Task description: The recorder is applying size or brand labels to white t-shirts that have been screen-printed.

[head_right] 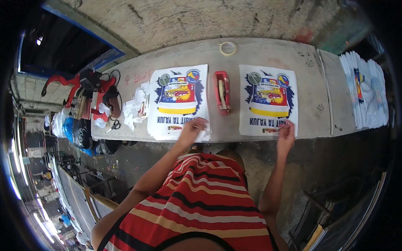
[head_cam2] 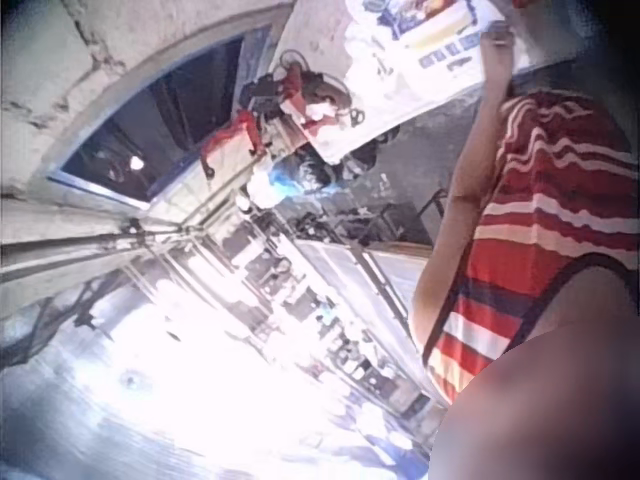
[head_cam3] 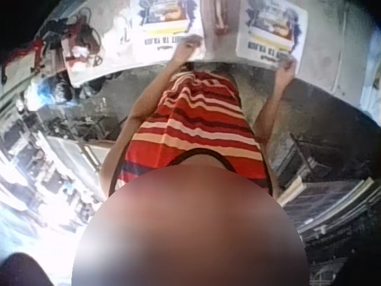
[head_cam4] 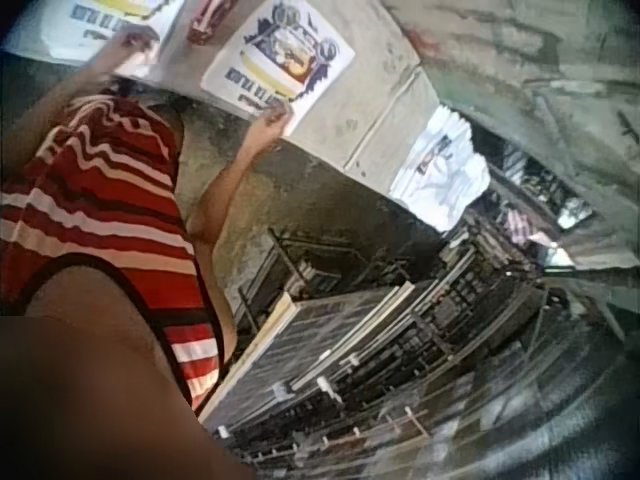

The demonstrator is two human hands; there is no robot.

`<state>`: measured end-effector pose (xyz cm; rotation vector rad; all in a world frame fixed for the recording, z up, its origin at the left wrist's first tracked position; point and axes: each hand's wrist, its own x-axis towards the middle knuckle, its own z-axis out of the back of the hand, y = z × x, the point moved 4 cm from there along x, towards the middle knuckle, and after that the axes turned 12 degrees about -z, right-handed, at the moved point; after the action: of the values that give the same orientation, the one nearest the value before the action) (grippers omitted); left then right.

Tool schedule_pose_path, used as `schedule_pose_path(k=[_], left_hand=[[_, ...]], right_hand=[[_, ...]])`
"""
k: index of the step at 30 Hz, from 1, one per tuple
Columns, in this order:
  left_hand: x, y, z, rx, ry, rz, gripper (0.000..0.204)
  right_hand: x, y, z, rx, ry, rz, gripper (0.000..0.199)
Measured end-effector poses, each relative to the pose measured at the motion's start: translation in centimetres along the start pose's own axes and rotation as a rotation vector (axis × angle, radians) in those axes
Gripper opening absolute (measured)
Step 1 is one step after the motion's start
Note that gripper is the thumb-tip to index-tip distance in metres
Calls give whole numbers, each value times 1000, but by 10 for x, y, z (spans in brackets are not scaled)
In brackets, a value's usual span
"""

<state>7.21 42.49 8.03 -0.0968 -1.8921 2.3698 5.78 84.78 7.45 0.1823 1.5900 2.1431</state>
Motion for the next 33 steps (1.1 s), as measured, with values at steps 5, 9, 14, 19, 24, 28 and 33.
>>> schedule_pose_path(k=[5,9,14,19,24,28,33], left_hand=[[-32,40,191,434,-591,-89,14],[-71,93,266,833,-777,-179,22],[-80,158,295,566,-489,79,26],[-73,140,301,200,-582,280,33],[-58,148,298,513,-288,59,37],[-56,152,314,506,-199,134,42],[-63,140,332,446,-415,186,37]], right_hand=[[-87,16,-139,-83,469,-149,22],[-114,23,-235,-156,542,-40,42],[-115,11,-307,-360,439,179,53],[-126,-5,-320,-502,322,235,57],[-140,5,-320,-486,266,300,62],[-146,3,-319,-421,267,215,61],[-146,-3,-319,-428,225,259,57]])
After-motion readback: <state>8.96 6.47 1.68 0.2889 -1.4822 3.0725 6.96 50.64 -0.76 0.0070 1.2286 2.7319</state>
